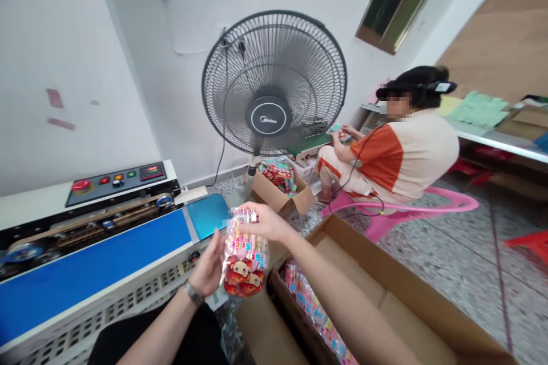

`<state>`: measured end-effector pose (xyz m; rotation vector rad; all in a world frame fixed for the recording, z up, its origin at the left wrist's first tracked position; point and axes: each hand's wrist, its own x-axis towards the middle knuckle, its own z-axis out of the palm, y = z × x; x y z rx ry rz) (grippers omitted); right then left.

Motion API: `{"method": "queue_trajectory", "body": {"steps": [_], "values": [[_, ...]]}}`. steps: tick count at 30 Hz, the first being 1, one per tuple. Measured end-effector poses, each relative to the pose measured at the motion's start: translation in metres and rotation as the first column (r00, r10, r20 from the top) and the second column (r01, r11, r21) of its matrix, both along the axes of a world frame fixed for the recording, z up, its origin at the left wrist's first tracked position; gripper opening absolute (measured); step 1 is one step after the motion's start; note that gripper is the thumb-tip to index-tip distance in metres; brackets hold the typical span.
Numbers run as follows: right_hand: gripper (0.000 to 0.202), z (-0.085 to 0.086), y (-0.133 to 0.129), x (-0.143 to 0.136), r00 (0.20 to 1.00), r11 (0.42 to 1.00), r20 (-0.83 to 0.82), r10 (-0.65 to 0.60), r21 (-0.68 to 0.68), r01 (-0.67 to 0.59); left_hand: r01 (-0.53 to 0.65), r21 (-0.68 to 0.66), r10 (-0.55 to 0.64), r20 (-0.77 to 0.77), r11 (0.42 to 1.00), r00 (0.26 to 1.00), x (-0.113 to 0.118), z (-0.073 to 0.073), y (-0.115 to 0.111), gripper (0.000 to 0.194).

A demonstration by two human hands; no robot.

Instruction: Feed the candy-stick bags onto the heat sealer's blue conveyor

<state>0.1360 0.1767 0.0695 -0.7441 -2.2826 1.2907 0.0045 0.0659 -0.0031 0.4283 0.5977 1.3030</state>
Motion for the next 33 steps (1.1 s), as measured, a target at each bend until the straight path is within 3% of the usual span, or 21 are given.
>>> {"method": "queue_trajectory", "body": {"steps": [5,7,9,12,16,19,24,26,29,31,33], "values": [[0.039,-0.007,-0.001,-0.046,1.000,0.994,0.001,-0.004,0.113,0.004,-0.169,0.083,0.178,-0.118,0.982,0.977,-0.021,-0.002,-0.013,0.054],[0.047,-0.007,-0.009,-0.059,0.996,0.975,-0.065,-0.067,0.210,0.079,-0.242,0.073,0.251,-0.147,0.967,0.957,-0.030,-0.003,-0.015,0.057],[0.052,-0.011,-0.021,-0.067,0.962,0.934,-0.188,-0.201,0.259,0.245,-0.317,0.078,0.325,-0.152,0.945,0.933,-0.041,-0.002,-0.015,0.058],[0.053,-0.033,-0.044,-0.077,0.820,0.848,-0.348,-0.455,0.114,0.518,-0.415,0.119,0.431,-0.193,0.902,0.881,-0.061,0.004,-0.012,0.057],[0.052,-0.072,-0.068,-0.100,0.829,0.864,-0.260,-0.495,-0.046,0.501,-0.506,0.203,0.545,-0.309,0.838,0.780,-0.081,0.008,-0.008,0.054],[0.052,-0.084,-0.071,-0.118,0.846,0.870,-0.201,-0.493,-0.087,0.486,-0.514,0.237,0.566,-0.354,0.824,0.745,-0.088,0.003,-0.008,0.054],[0.052,-0.075,-0.063,-0.131,0.899,0.915,-0.214,-0.381,0.052,0.400,-0.545,0.214,0.584,-0.355,0.811,0.730,-0.098,-0.009,-0.015,0.058],[0.058,-0.067,-0.064,-0.138,0.882,0.879,-0.240,-0.405,0.165,0.448,-0.569,0.210,0.603,-0.374,0.795,0.705,-0.103,-0.011,-0.017,0.057],[0.060,-0.056,-0.069,-0.155,0.856,0.813,-0.224,-0.467,0.273,0.515,-0.634,0.271,0.677,-0.456,0.724,0.578,-0.109,-0.012,-0.019,0.055],[0.053,-0.054,-0.073,-0.167,0.846,0.805,-0.195,-0.496,0.262,0.532,-0.648,0.308,0.698,-0.499,0.697,0.514,-0.113,-0.012,-0.021,0.055],[0.047,-0.056,-0.073,-0.175,0.844,0.819,-0.200,-0.497,0.215,0.533,-0.638,0.295,0.684,-0.498,0.711,0.533,-0.116,-0.012,-0.024,0.058]]}}
